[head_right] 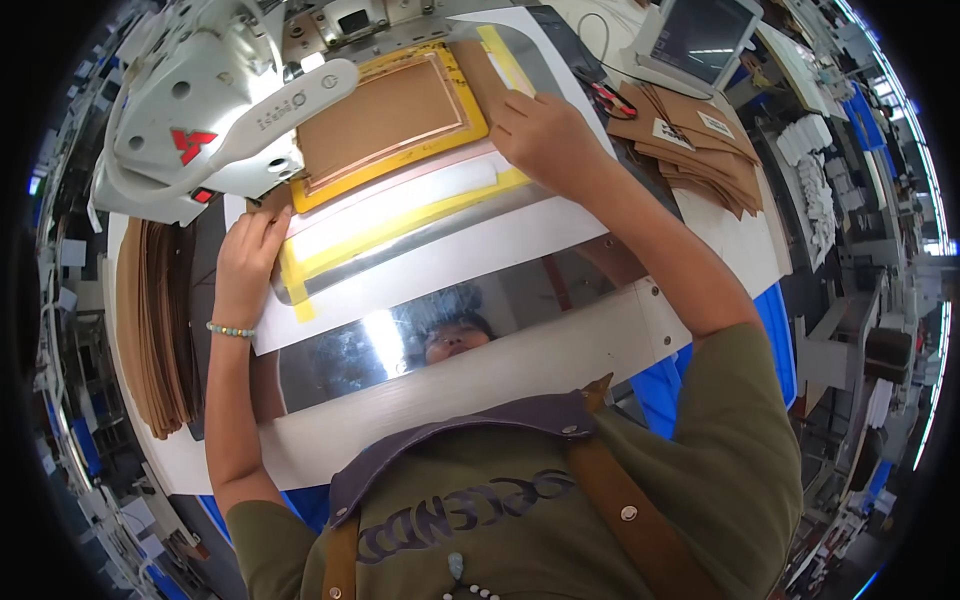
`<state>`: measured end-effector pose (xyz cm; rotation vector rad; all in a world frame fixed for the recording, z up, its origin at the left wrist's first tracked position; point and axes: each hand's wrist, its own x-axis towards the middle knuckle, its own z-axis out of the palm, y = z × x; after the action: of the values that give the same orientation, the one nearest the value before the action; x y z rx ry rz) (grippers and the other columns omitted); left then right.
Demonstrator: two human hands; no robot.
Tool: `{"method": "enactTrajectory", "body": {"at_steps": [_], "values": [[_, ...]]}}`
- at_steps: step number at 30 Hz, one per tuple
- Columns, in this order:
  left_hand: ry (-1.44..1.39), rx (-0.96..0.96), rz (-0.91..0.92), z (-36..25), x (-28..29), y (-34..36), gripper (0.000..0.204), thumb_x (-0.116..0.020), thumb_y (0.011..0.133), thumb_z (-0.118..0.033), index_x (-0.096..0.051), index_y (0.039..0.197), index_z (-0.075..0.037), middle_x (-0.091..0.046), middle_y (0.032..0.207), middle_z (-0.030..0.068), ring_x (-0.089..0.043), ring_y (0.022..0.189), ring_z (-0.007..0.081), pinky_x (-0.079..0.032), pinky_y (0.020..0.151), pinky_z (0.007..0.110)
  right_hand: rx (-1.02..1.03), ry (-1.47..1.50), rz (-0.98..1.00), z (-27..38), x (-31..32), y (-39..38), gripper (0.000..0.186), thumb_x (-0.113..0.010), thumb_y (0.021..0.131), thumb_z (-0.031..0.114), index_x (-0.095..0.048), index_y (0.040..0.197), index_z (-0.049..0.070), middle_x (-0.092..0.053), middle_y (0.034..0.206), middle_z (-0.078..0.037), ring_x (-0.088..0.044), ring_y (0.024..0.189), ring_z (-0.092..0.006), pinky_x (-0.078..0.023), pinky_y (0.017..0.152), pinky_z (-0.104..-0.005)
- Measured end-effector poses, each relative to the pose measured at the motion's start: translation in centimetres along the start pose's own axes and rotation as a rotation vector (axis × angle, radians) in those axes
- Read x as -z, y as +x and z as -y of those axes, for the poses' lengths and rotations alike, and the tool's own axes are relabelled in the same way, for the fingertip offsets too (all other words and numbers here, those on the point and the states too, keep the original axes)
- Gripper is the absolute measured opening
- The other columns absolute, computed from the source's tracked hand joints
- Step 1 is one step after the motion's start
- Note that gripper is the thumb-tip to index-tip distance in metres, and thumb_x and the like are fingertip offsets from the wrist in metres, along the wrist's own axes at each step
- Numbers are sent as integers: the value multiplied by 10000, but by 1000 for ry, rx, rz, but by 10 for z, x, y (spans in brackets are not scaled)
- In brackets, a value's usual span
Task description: Operator is using an automated sewing machine to attach labels onto leather panels.
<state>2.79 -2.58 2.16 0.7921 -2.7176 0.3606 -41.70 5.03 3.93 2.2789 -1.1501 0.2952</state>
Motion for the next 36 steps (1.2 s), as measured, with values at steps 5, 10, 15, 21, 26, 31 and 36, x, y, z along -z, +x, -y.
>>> {"method": "enactTrajectory", "body": {"at_steps": [5,10,15,21,26,31,36], "values": [[1,125,83,-12,4,-2,455,-679,937,-92,-692,1389,-35,-668,1393,117,-624,1281,303,-478,1053,456,-144,131,77,4,-8,-22,143,-718,855,107,-716,991,62,-682,1007,-33,-660,1026,-218,-549,836,-364],[-58,290,138,-29,3,-21,527,-653,1035,-211,-590,1535,-57,-525,1648,98,-391,1571,317,-316,1252,487,-358,275,158,20,6,-40,382,-707,1011,291,-707,1271,11,-688,1339,-96,-603,1306,-285,-508,1037,-434],[-242,344,112,-32,-5,-22,540,-607,1069,-203,-540,1585,-60,-466,1703,89,-351,1602,361,-282,1289,496,-380,192,137,24,5,-47,533,-604,1087,428,-672,1386,-8,-622,1505,-148,-482,1473,-305,-359,1208,-477],[-207,357,60,-29,0,-26,505,-575,1098,-234,-560,1575,-67,-476,1692,115,-356,1598,367,-276,1296,497,-455,301,90,20,-1,-49,477,-622,1084,398,-707,1350,12,-608,1513,-160,-469,1480,-307,-385,1189,-485],[-179,399,36,-30,1,-28,438,-582,1103,-244,-638,1507,-83,-512,1658,137,-358,1592,382,-289,1287,507,-433,254,86,23,-1,-48,447,-627,1083,392,-713,1378,66,-598,1533,-157,-466,1488,-322,-379,1200,-490],[-189,360,64,-29,1,-27,426,-637,1070,-230,-669,1474,-97,-555,1613,151,-402,1564,393,-325,1264,517,-423,242,175,21,1,-52,454,-630,1081,383,-695,1417,84,-566,1578,-150,-443,1519,-326,-366,1213,-494],[-243,391,-169,-23,7,-29,464,-700,1015,-175,-670,1469,-84,-601,1550,163,-520,1466,395,-424,1194,498,-432,275,111,18,2,-47,432,-621,1078,328,-699,1421,78,-570,1576,-153,-450,1518,-332,-359,1221,-488]]}}
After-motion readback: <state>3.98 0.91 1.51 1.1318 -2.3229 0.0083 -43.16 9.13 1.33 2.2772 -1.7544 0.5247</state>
